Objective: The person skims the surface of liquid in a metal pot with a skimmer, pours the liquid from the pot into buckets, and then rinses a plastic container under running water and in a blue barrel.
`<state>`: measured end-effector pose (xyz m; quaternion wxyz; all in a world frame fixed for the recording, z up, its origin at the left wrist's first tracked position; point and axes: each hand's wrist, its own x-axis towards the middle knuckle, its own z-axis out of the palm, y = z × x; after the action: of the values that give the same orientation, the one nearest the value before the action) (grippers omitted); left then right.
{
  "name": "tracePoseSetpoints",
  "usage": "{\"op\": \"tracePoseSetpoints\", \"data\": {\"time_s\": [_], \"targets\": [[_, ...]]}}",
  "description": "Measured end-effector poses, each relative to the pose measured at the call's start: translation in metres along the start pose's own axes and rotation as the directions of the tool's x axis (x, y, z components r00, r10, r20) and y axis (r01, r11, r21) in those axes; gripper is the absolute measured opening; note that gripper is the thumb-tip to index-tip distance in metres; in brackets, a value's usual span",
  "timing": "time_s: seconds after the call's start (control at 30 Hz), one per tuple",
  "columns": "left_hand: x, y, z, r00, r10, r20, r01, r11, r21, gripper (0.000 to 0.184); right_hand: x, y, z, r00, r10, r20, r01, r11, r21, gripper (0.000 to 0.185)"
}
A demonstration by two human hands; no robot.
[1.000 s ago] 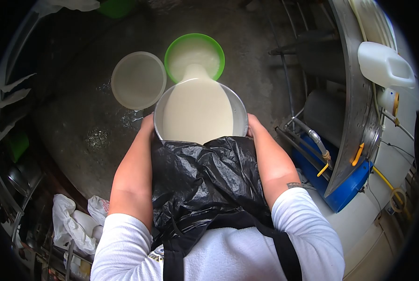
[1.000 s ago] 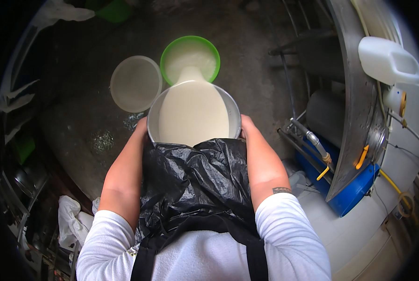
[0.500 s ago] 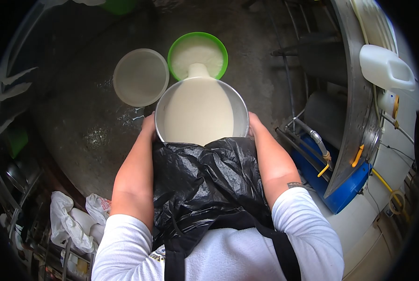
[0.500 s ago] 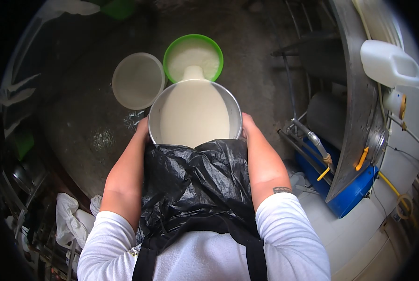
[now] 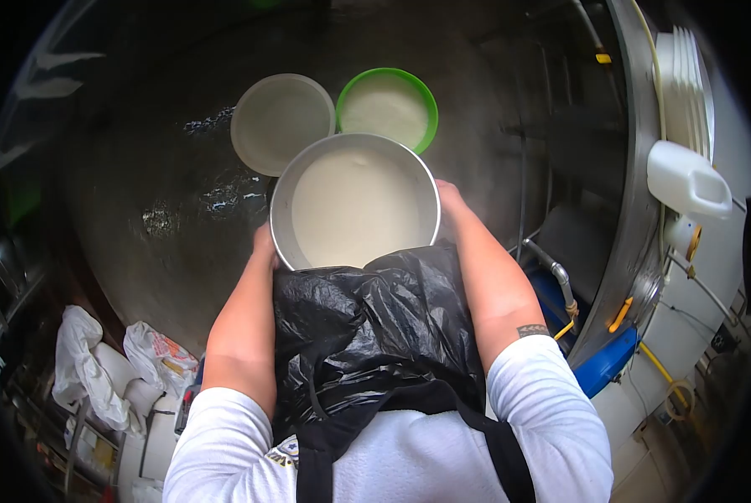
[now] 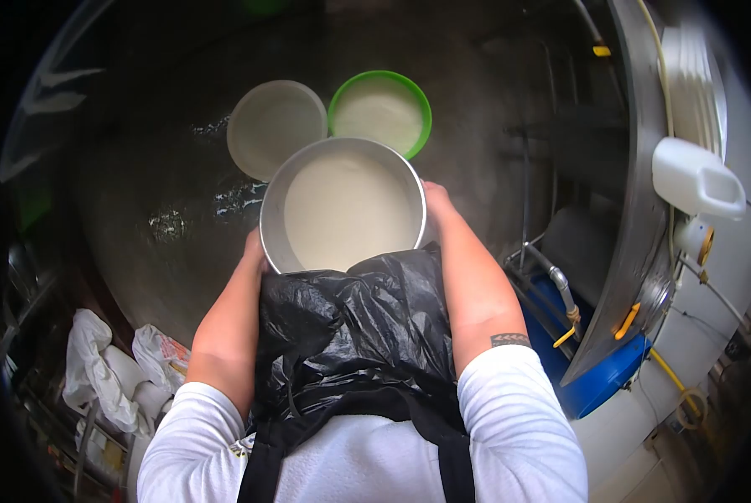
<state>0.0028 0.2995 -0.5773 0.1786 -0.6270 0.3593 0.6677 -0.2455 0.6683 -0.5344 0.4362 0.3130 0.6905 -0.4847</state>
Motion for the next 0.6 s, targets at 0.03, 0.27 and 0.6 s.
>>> {"op": "tracePoseSetpoints", "data": {"time_s": [0.03, 0.27, 0.6], "targets": [[0.0, -0.003, -0.003, 1.0, 0.005, 0.001, -0.005, 1.0, -0.03, 0.048, -0.003, -0.013, 0.005, 1.0, 0.007, 0.007, -0.007, 1.0, -0.026, 0.035], [-0.019, -0.009, 0.001, 0.999, -0.04, 0.019, 0.043, 0.987, -0.153, 0.044, 0.018, -0.047, 0.018, 0.997, 0.035, 0.075, -0.024, 0.989, -0.146, 0.034], [-0.004, -0.008, 0.007, 0.967, -0.185, 0.174, 0.221, 0.951, -0.217, 0.044, 0.021, -0.08, 0.024, 0.986, 0.163, 0.041, -0.148, 0.96, -0.237, 0.041]]}}
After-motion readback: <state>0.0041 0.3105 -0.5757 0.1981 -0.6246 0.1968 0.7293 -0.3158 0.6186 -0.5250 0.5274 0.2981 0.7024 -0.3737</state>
